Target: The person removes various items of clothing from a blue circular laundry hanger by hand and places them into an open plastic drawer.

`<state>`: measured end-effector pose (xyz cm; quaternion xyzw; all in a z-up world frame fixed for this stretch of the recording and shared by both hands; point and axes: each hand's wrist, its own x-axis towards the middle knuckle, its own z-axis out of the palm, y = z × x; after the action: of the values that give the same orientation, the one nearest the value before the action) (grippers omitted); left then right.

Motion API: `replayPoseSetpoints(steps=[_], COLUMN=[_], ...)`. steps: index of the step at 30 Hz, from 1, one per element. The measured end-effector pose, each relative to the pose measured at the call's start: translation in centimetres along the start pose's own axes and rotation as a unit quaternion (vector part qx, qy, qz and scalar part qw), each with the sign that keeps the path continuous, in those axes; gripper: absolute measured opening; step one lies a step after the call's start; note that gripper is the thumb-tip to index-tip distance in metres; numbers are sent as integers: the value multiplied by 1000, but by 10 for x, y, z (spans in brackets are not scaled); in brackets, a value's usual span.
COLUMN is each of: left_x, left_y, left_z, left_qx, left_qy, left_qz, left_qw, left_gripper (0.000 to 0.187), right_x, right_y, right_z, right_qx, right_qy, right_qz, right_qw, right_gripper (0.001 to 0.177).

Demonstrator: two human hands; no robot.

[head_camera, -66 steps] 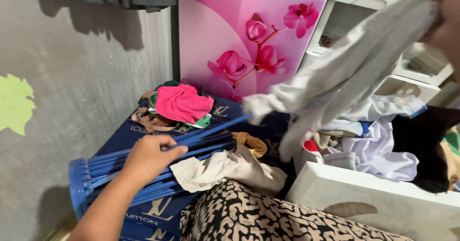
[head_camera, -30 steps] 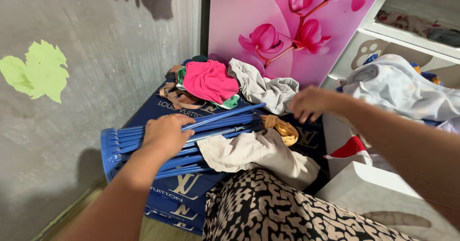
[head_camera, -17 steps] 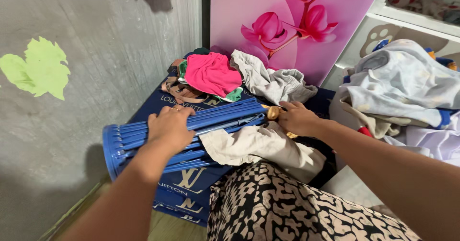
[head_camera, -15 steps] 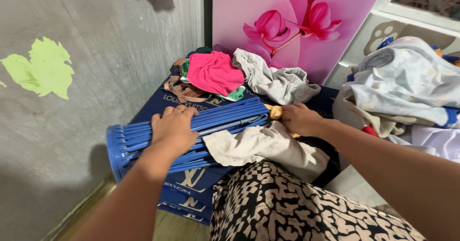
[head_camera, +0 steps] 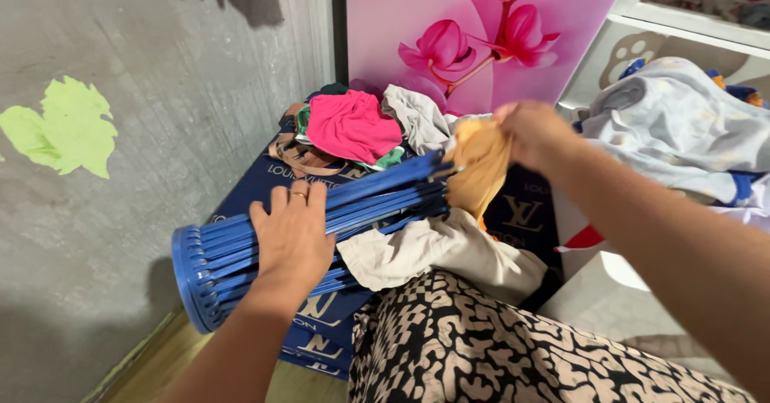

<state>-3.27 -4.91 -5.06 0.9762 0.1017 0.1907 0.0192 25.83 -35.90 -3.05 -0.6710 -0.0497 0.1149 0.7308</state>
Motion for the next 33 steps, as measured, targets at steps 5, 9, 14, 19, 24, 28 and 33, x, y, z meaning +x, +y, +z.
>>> replayPoseSetpoints(steps=[5,9,14,19,24,28,33], left_x=[17,25,27,30,26,24,20], left_y=[26,48,58,50,43,38,42], left_z=[-24,-34,-45,-49,-56,-59,-57], left_qx=[-80,-98,-126,-233,-275,-316,-336], left_qy=[-13,37,19,-22,12,43,27], left_qz=[-49,24,33,20,-2,-15,-11], left_qw=[996,994,991,972,961,948,941], left_gripper=[78,75,81,52,45,40,36], right_x=[-22,-62,-85,-104,-117,-104,-117], right_y=[-79,-136,-160,-165,-157,-112,-6], right_z=[0,15,16,11,3,0,49], right_qx=[68,23,-26,-27,-107,-491,-553], right_qy=[-1,-29,-104,-56,-101,15,-130], right_qz=[6,-25,-62,-72,-107,-123,-171], right_qw=[998,999,992,995,983,863,805], right_gripper=[19,18,17,16,11,30,19])
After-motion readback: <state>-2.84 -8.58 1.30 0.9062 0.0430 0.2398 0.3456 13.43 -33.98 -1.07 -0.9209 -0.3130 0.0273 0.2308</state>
